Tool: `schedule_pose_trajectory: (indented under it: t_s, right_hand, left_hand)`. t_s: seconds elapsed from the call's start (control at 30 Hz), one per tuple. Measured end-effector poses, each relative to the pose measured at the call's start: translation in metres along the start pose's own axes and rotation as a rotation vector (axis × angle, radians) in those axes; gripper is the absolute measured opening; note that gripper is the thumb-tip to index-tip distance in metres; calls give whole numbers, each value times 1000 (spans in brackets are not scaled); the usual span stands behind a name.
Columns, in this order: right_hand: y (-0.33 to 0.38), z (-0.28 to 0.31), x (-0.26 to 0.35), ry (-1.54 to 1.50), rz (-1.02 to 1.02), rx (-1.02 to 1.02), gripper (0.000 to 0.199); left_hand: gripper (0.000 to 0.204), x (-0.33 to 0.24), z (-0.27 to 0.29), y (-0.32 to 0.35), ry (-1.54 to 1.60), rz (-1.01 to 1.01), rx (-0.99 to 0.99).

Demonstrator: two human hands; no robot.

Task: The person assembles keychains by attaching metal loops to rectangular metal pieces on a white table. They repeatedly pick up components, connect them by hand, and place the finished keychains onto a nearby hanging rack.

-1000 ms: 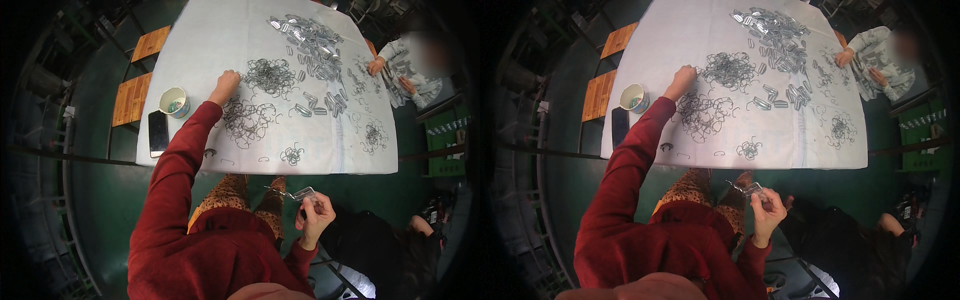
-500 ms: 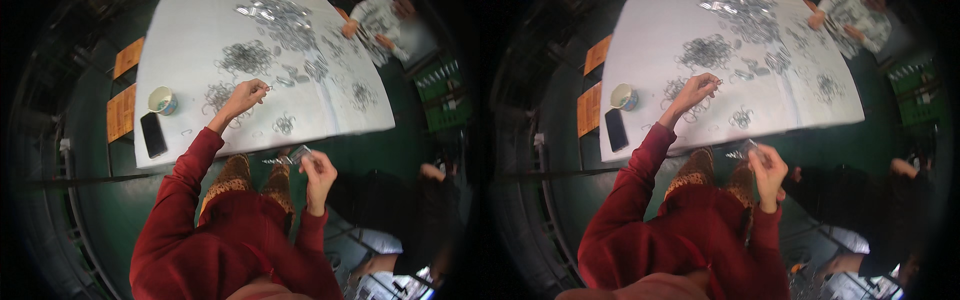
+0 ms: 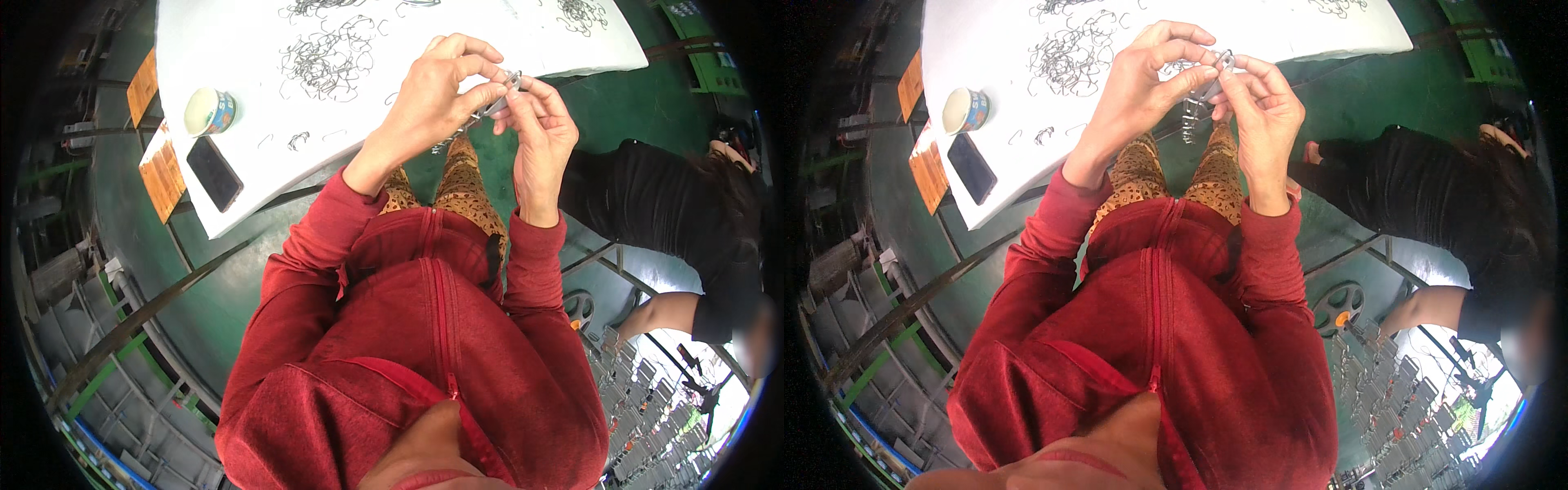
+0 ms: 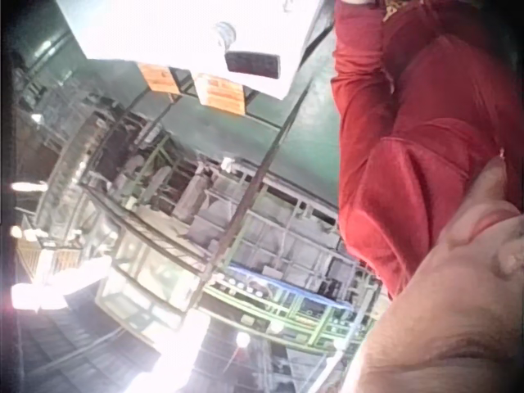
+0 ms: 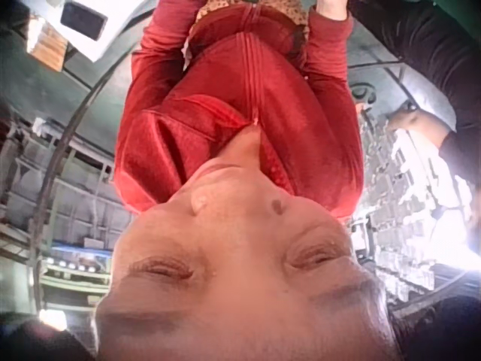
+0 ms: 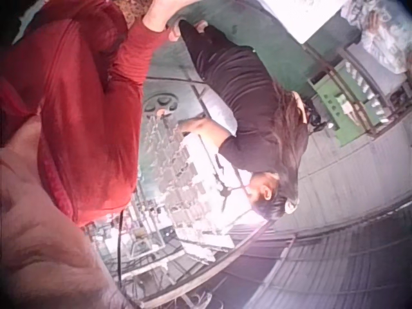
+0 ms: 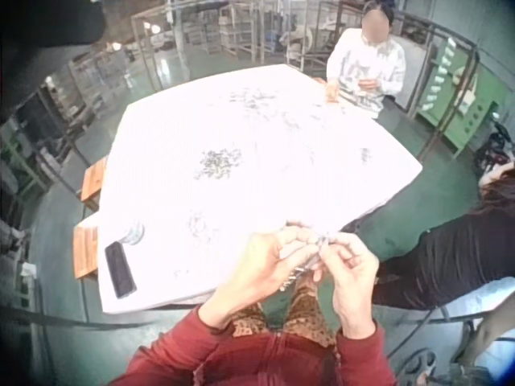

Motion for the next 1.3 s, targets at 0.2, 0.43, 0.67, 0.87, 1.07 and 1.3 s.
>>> schedule_pose_trajectory:
  t_s: [0.2,0.43,0.67,0.87,1.07,1.3]
  right_hand:
    - [-2,-5,8,226,7,83,43]
    - [-26,25,6,194,-55,52,51]
    - [-158,48,-78,487,-134,217,26]
    - [-267,12,-138,1252,496,517,41]
    - [-269,11,-144,1448,109,529,23]
    - [-238,39,-131,1308,263,438,13]
  left_hand:
    - [13,-1,-14,-3,410,302,7]
    - [9,1,-6,6,498,335,49]
    - [9,11,-18,6,525,78,-67]
    - [5,18,-10,12,504,82,4]
    - [5,27,-4,26,492,140,28]
    - [6,22,-14,41,533,216,10]
Point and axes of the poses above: each hand's wrist, its own y-axis away from the middle knuckle, its own z-axis out of the back of the hand, x = y × z, the point moved 1 cm from there along -y, towards the middle knuckle, and after that the axes turned 8 degrees about -y, right-handed, at the moved point
